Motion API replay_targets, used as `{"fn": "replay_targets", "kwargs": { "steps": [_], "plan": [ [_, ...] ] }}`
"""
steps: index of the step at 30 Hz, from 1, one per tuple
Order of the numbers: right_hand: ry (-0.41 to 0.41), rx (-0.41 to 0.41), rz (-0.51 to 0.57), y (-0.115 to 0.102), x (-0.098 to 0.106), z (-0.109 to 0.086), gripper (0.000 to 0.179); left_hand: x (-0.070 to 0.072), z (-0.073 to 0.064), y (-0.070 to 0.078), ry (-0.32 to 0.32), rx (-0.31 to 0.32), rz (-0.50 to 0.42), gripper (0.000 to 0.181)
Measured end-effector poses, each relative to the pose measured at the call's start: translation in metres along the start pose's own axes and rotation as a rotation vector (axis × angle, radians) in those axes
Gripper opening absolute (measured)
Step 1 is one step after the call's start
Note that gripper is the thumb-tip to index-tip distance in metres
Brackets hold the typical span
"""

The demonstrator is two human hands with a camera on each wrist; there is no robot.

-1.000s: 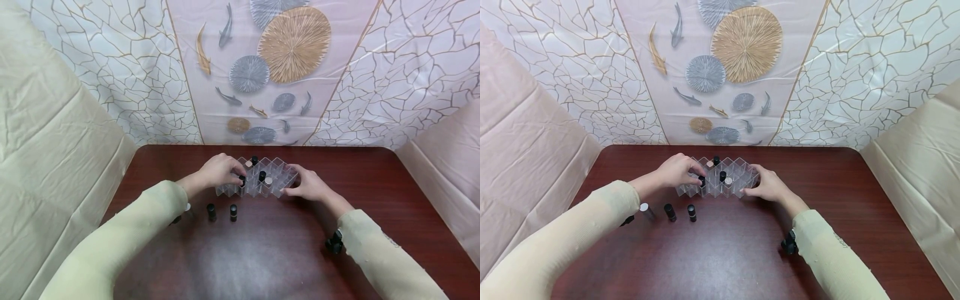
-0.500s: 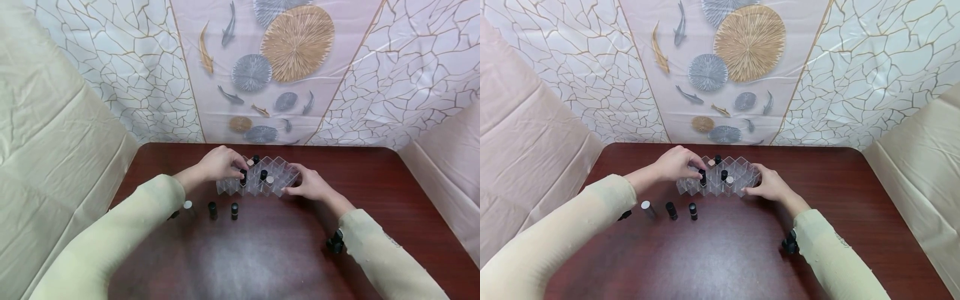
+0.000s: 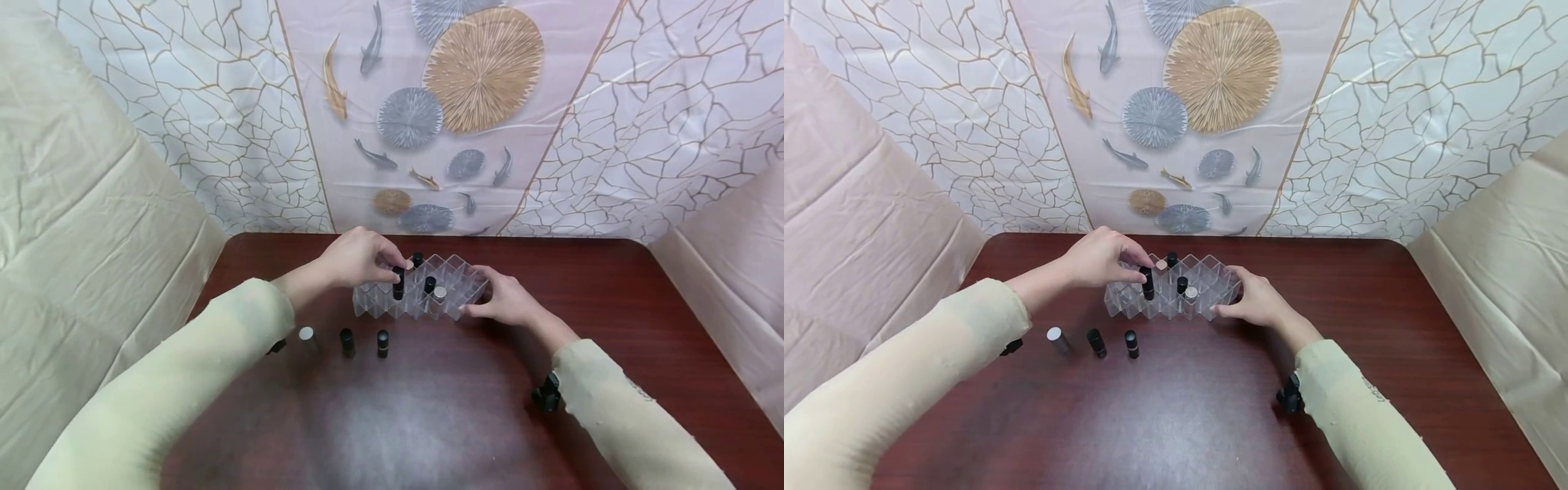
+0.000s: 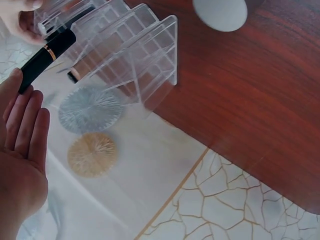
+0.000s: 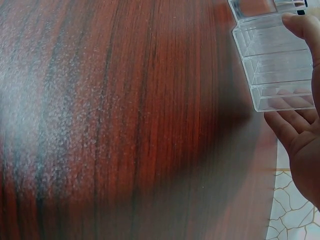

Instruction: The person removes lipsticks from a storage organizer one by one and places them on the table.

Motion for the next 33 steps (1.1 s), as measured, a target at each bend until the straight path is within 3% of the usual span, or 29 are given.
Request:
{"fn": "replay_targets", "kwargs": {
  "steps": [8,18,26,33],
  "plan": [
    [0.003,0.008,0.001,-0.001,-0.001,0.000,0.092,0.009,0.001,0.011,-0.007,-0.043,-0.009,0.023],
    [0.000,-0.007,-0.012,0.002,0.000,0.000,0.093,0.014,-0.004,0.026,-0.042,-0.041,-0.029,0.022],
    [-0.007,-0.012,-0.002,0.000,0.001,0.000,0.095,0.000,-0.011,0.034,-0.062,-0.111,-0.019,0.022],
    [-0.005,-0.013,-0.001,-0.001,0.000,0.000,0.095,-0.013,-0.017,0.036,-0.089,-0.093,-0.015,0.021]
  ]
}}
Point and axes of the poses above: each hand's wrist, its own z-axis towards the middle knuckle, its own x-axis out of the back of the hand, y = z × x, the point moved 1 cm from there along z, towards the middle knuckle, and after that the axes turned 8 degrees about y, right-handed, at the moved point
